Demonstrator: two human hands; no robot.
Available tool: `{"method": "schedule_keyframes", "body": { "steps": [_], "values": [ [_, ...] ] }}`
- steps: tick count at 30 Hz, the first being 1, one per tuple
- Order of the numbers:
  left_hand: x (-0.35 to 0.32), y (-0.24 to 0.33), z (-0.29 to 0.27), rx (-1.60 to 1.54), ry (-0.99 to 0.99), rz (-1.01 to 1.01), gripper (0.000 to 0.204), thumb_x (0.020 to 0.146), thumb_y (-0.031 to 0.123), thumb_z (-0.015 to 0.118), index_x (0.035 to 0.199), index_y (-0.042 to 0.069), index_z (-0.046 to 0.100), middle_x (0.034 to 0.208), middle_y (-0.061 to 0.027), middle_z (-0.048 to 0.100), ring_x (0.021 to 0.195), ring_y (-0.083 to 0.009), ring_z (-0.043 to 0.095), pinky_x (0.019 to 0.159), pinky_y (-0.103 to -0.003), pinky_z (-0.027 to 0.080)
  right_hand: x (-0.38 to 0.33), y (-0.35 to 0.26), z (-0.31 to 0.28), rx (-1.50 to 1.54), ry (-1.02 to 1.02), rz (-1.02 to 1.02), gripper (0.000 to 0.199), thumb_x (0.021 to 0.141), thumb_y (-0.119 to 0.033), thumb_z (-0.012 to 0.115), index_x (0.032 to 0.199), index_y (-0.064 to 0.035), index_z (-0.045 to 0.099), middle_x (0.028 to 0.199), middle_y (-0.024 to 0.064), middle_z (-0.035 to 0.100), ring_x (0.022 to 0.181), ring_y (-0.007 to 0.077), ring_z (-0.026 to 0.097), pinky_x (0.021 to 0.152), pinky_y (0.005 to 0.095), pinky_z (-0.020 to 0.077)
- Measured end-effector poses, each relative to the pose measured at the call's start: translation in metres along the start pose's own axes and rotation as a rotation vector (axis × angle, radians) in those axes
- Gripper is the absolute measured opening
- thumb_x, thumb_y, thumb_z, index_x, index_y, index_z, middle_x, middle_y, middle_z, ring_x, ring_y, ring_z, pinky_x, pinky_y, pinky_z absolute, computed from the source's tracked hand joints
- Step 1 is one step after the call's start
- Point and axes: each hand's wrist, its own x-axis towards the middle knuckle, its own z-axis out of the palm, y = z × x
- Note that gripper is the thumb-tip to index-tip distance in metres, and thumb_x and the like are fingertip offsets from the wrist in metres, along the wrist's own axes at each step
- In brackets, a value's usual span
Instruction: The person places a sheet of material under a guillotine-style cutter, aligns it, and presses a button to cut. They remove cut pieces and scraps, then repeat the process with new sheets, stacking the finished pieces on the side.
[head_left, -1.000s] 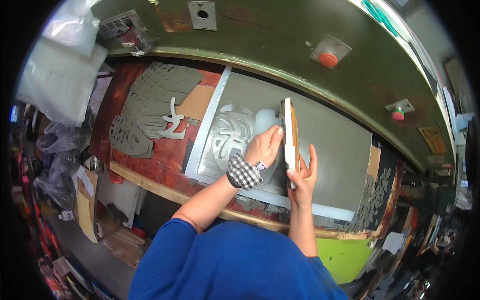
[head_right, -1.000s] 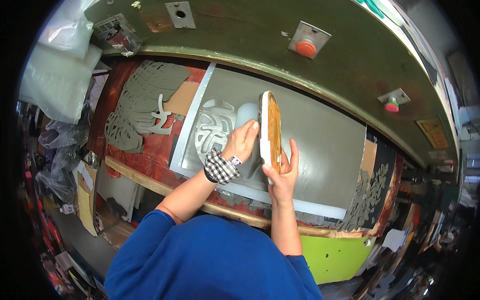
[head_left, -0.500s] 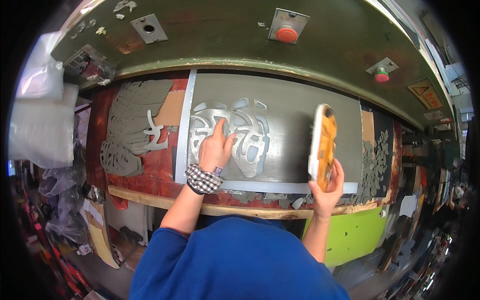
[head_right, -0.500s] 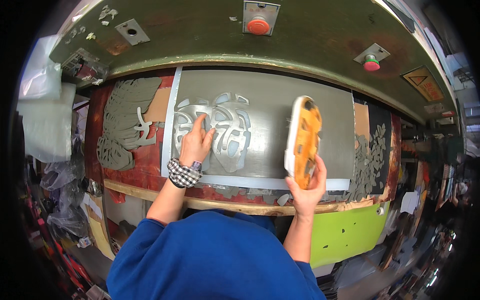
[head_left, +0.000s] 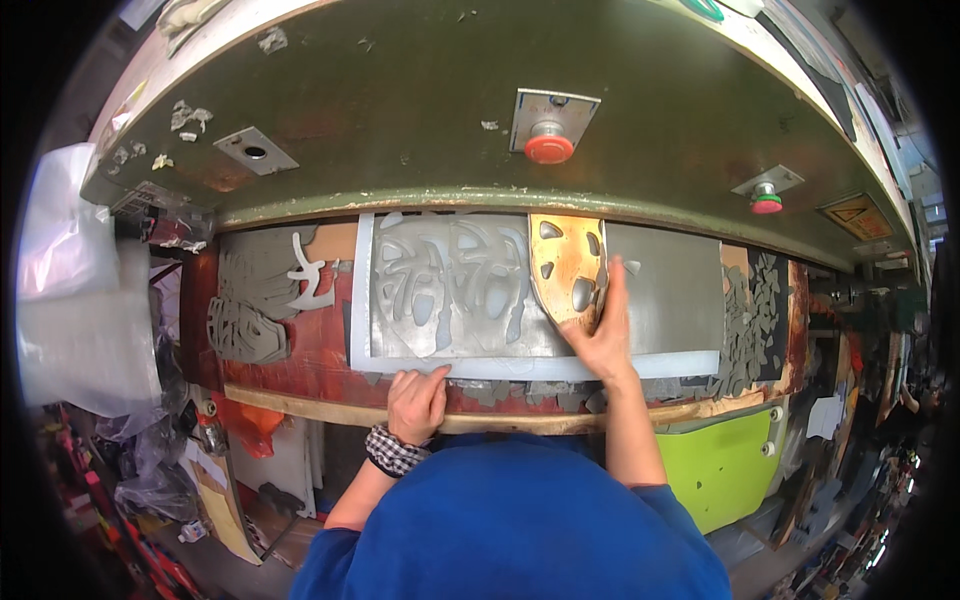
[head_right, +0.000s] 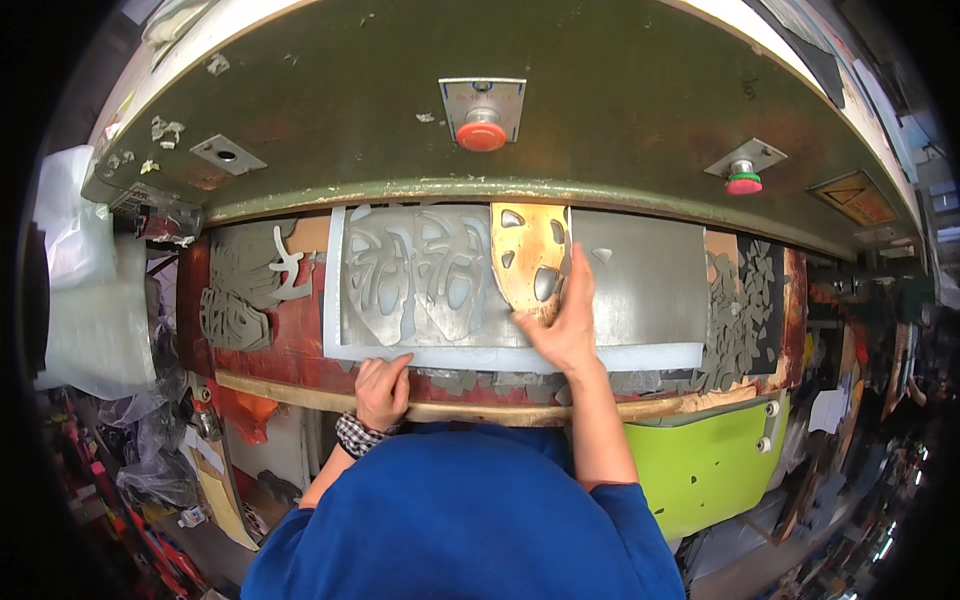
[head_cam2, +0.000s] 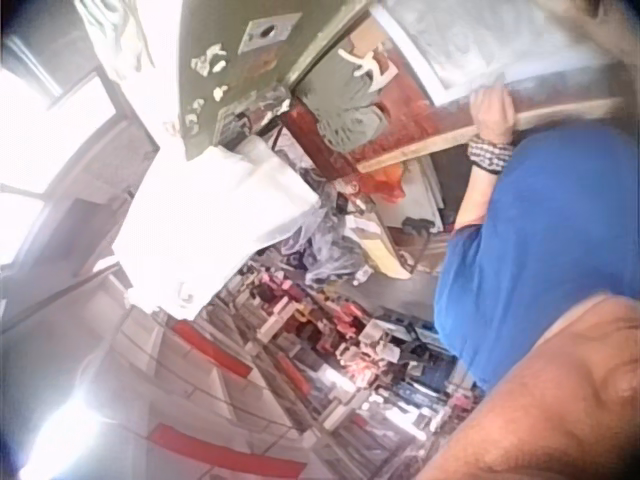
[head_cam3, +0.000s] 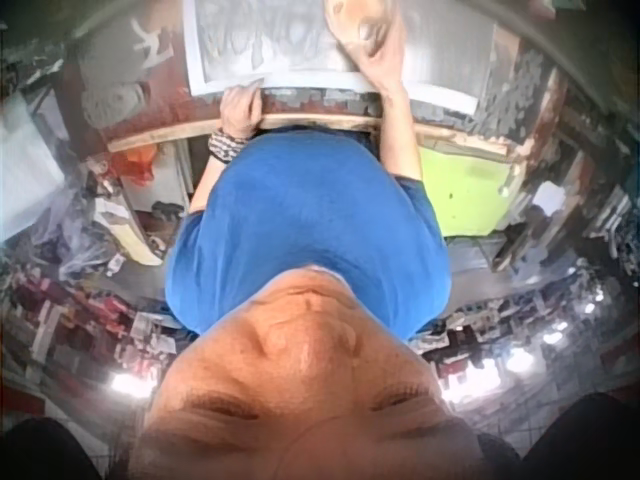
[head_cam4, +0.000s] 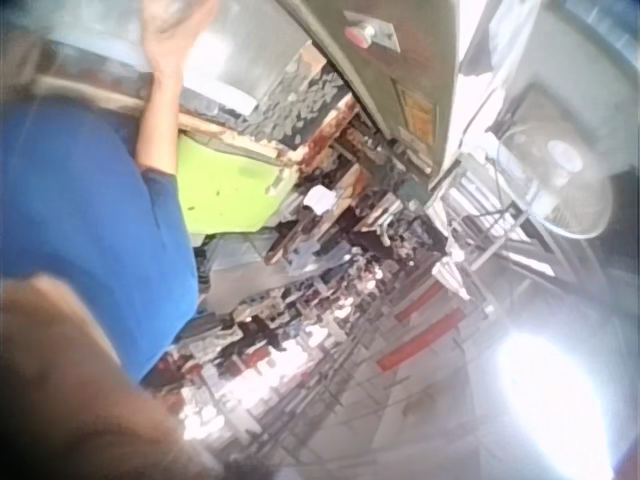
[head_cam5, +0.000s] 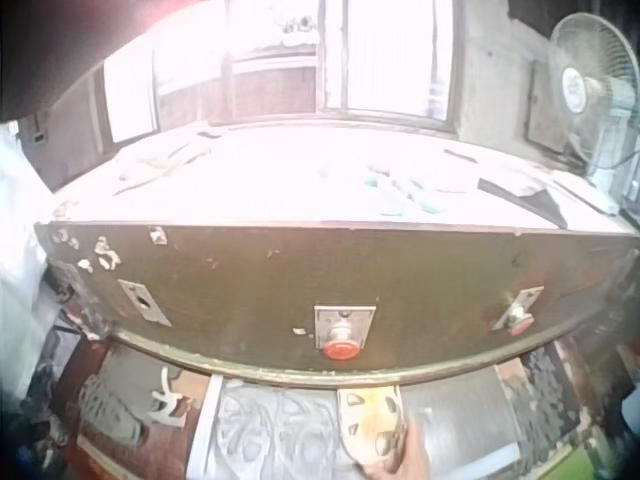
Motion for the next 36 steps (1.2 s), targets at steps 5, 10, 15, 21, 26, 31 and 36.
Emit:
{"method": "schedule_keyframes", "body": {
  "steps": [5,10,15,21,26,31,36],
  "values": [
    [-0.004,0.005,0.007,-0.032,0.027,-0.03,0.021,0.08,-0.003,0.061,0.101,-0.002,0.065,0.068,-0.0113,0.058,0.061,-0.0278,0.055,0.06,-0.038,0.043,0.041,-0.02,-0.104,-0.038,0.699,0.148,0.07,0.098,-0.034,0.045,0.149,-0.0001,0.012,0.147,0.027,0.029,0.134,0.0357,0.035,0.11,0.0451,0.0289],
    [0.013,0.007,-0.004,-0.043,0.123,-0.049,0.013,0.082,0.0,0.061,0.094,0.001,0.056,0.068,-0.0098,0.056,0.058,-0.0279,0.054,0.059,-0.039,0.043,0.062,-0.021,-0.174,-0.307,0.888,0.014,0.081,0.098,-0.041,0.044,0.147,0.007,0.002,0.151,0.0325,0.009,0.142,0.0411,0.01,0.115,0.0467,0.0087],
    [0.02,0.002,0.003,-0.01,0.179,-0.195,0.012,0.082,0.003,0.064,0.092,0.004,0.058,0.06,-0.0073,0.053,0.056,-0.0264,0.053,0.06,-0.038,0.045,0.034,-0.011,-0.157,-0.177,0.918,-0.07,0.089,0.096,-0.046,0.046,0.146,0.0083,-0.003,0.151,0.0333,0.001,0.143,0.0412,0.006,0.115,0.0476,0.0073],
    [0.013,-0.005,-0.011,0.012,0.072,-0.222,0.009,0.081,0.008,0.065,0.087,0.008,0.059,0.056,-0.0052,0.053,0.055,-0.0253,0.055,0.057,-0.039,0.046,0.004,-0.016,-0.141,-0.044,0.744,-0.067,0.08,0.096,-0.028,0.053,0.149,0.003,0.003,0.154,0.0259,0.007,0.141,0.0343,0.019,0.114,0.0445,0.0186],
    [0.007,0.014,-0.005,0.06,0.135,0.016,0.017,0.078,0.019,0.069,0.091,0.009,0.065,0.073,-0.0075,0.065,0.073,-0.0288,0.063,0.067,-0.042,0.051,-0.088,0.001,-0.066,0.059,0.268,0.449,0.04,0.088,-0.008,0.065,0.126,0.0,0.057,0.098,0.0097,0.067,0.085,0.0167,0.058,0.083,0.0332,0.0483],
    [0.01,0.043,0.095,0.06,0.253,-0.065,0.011,0.066,0.023,0.066,0.061,0.014,0.061,0.07,-0.0042,0.056,0.074,-0.0263,0.056,0.069,-0.042,0.044,-0.089,0.095,-0.106,-0.034,-0.073,0.111,0.035,0.088,-0.011,0.064,0.114,0.0113,0.059,0.107,0.0274,0.065,0.099,0.0315,0.064,0.091,0.0354,0.0507],
    [0.009,0.06,0.158,0.123,0.361,-0.227,0.024,0.064,0.03,0.066,0.056,0.008,0.062,0.07,-0.0097,0.058,0.071,-0.0301,0.054,0.072,-0.042,0.043,-0.085,0.107,-0.13,-0.083,0.076,-0.105,0.037,0.081,-0.037,0.076,0.093,-0.0023,0.072,0.088,0.0114,0.071,0.085,0.0316,0.064,0.075,0.0448,0.0518]
  ]
}}
